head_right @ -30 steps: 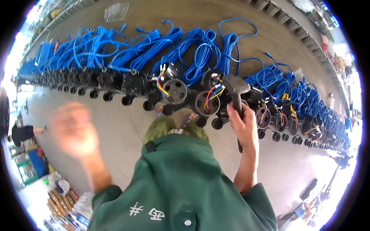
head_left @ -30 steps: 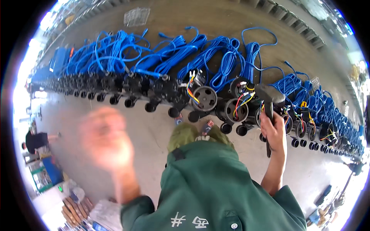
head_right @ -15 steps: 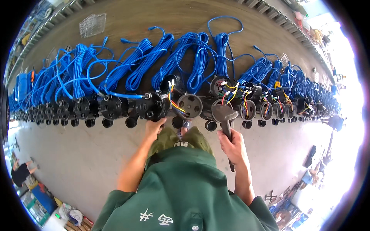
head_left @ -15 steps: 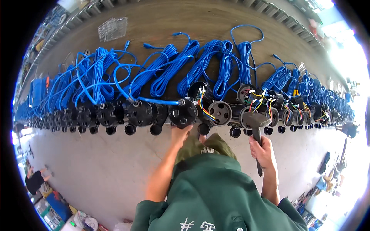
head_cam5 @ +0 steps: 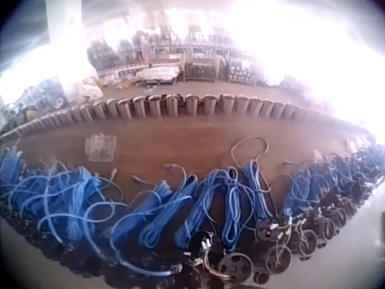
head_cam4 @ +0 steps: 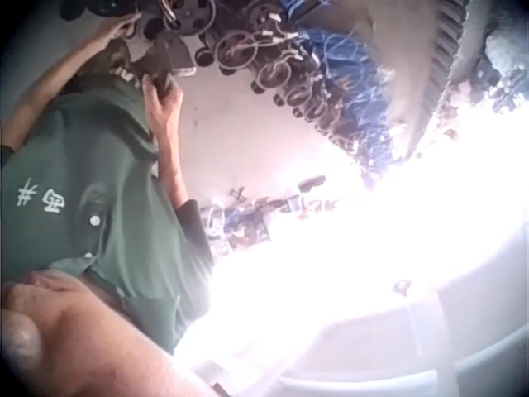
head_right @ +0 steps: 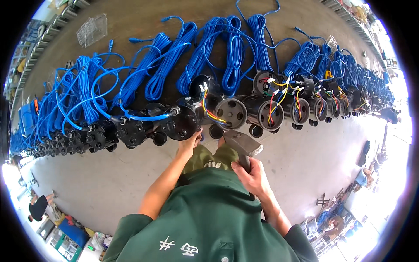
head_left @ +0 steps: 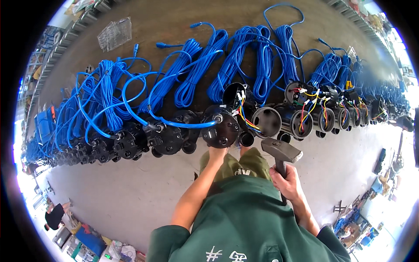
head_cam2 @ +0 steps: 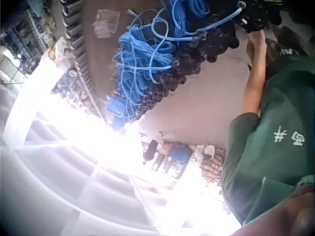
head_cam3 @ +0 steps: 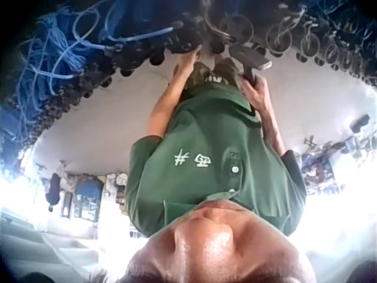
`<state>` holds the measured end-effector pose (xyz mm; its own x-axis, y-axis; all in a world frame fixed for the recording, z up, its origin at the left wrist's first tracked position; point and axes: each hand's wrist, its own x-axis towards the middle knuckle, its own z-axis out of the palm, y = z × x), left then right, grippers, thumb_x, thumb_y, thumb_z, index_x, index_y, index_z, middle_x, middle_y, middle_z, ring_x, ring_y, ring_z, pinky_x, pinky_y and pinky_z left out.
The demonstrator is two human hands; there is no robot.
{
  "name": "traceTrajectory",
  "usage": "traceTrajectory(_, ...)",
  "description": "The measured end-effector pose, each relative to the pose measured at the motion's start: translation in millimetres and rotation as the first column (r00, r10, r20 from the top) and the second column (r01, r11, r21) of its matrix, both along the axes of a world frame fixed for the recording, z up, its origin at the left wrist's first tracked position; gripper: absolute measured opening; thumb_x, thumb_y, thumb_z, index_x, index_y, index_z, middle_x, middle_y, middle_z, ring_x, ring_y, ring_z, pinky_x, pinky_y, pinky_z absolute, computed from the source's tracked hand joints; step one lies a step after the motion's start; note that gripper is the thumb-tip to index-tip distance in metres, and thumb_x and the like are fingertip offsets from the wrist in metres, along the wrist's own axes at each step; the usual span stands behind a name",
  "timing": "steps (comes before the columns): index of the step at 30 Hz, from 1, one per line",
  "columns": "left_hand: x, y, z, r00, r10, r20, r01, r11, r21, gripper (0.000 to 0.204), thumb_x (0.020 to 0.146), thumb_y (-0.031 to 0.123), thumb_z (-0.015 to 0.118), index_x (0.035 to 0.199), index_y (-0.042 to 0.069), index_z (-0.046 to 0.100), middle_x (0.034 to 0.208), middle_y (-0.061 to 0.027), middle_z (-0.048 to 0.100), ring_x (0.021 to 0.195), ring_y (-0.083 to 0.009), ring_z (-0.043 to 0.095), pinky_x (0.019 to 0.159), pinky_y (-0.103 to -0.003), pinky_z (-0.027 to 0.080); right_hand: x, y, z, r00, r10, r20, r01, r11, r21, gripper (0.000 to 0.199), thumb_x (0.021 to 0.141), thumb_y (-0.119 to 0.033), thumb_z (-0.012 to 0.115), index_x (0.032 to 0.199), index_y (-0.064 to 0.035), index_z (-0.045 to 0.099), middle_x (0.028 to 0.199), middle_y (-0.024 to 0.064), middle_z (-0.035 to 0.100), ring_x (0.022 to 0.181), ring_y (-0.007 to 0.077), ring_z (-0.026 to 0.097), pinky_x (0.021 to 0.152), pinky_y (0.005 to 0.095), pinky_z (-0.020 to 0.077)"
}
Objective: The person assembles industrial submersible pumps in a warehouse setting by fitting end caps onto pump bodies and securing them using a hammer.
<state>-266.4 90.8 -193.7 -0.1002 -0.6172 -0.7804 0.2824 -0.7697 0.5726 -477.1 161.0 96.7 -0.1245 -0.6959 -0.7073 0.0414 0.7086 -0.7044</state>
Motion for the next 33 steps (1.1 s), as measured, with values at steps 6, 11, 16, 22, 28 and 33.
traceTrajectory(6, -1.8, -20.2, 45.7, 0.998, -0.065, -0.004, 0.065, 0.998, -0.013, 0.024, 0.086, 0.014, 0.083, 0.099, 0.007, 0.063, 0.077, -0.0026, 0.062, 0.049, -0.0082, 0.048, 0.041, -0.021, 0.031, -0.5, -15.4, 9.3, 0.988, 0.065, -0.137, -0.075, 0.995, -0.065, 0.02, 0.1, -0.017, 0.065, 0.087, -0.0029, 0.06, 0.063, -0.0064, 0.048, 0.054, 0.0039, 0.043, 0.05, 0.0241, 0.0337)
traceTrajectory(11, -13.2, -20.7, 57.7, 0.999, 0.041, 0.007, -0.04, 0.986, -0.163, 0.03, 0.086, 0.008, 0.08, 0.11, 0.006, 0.062, 0.085, -0.002, 0.062, 0.05, -0.0095, 0.05, 0.04, -0.022, 0.036, -1.9, -21.1, 20.5, 0.974, 0.046, -0.222, -0.072, 0.991, -0.11, 0.022, 0.099, -0.018, 0.067, 0.085, -0.0015, 0.062, 0.064, -0.0049, 0.051, 0.056, 0.0051, 0.045, 0.051, 0.0263, 0.0353)
traceTrajectory(16, -9.3, -16.3, 44.9, 0.997, -0.026, 0.07, 0.038, 0.984, -0.172, 0.026, 0.086, 0.011, 0.082, 0.104, 0.003, 0.064, 0.074, -0.0032, 0.061, 0.047, -0.0099, 0.05, 0.039, -0.023, 0.036, -19.2, -22.1, 35.9, 0.925, -0.001, -0.38, -0.048, 0.992, -0.12, 0.026, 0.096, -0.02, 0.07, 0.083, 0.0008, 0.062, 0.062, -0.0032, 0.048, 0.06, 0.0067, 0.043, 0.053, 0.0305, 0.0359)
traceTrajectory(22, 11.8, -24.1, 88.2, 0.906, -0.331, 0.264, 0.366, 0.925, -0.098, 0.023, 0.091, 0.026, 0.081, 0.095, 0.006, 0.069, 0.075, -0.01, 0.073, 0.048, -0.0124, 0.057, 0.039, -0.026, 0.039, -107.6, -58.3, 58.8, 0.662, 0.071, -0.746, -0.3, 0.937, -0.177, 0.03, 0.087, -0.026, 0.081, 0.091, 0.0002, 0.068, 0.07, 0.0168, 0.067, 0.059, 0.0309, 0.061, 0.06, 0.038, 0.0478)
traceTrajectory(28, -8.1, -18.8, 201.6, 0.662, -0.411, 0.627, 0.647, 0.735, -0.202, 0.035, 0.092, 0.028, 0.079, 0.106, -0.003, 0.071, 0.082, -0.0105, 0.073, 0.07, -0.0128, 0.067, 0.066, -0.03, 0.053, -230.7, -157.1, 57.3, 0.266, 0.096, -0.959, -0.529, 0.847, -0.062, 0.041, 0.073, -0.036, 0.089, 0.098, -0.0074, 0.072, 0.087, 0.0137, 0.075, 0.083, 0.0348, 0.073, 0.073, 0.043, 0.0556)
traceTrajectory(33, -114.4, -60.7, 300.1, 0.796, -0.041, 0.604, 0.5, 0.606, -0.618, 0.021, 0.097, 0.018, 0.073, 0.104, -0.002, 0.071, 0.082, -0.0082, 0.073, 0.075, -0.0143, 0.067, 0.069, -0.032, 0.053, -326.2, -249.7, -15.1, 0.1, 0.296, -0.95, -0.652, 0.741, 0.162, 0.039, 0.074, -0.038, 0.086, 0.097, -0.0081, 0.078, 0.094, 0.0154, 0.076, 0.093, 0.0356, 0.072, 0.083, 0.0451, 0.0574)
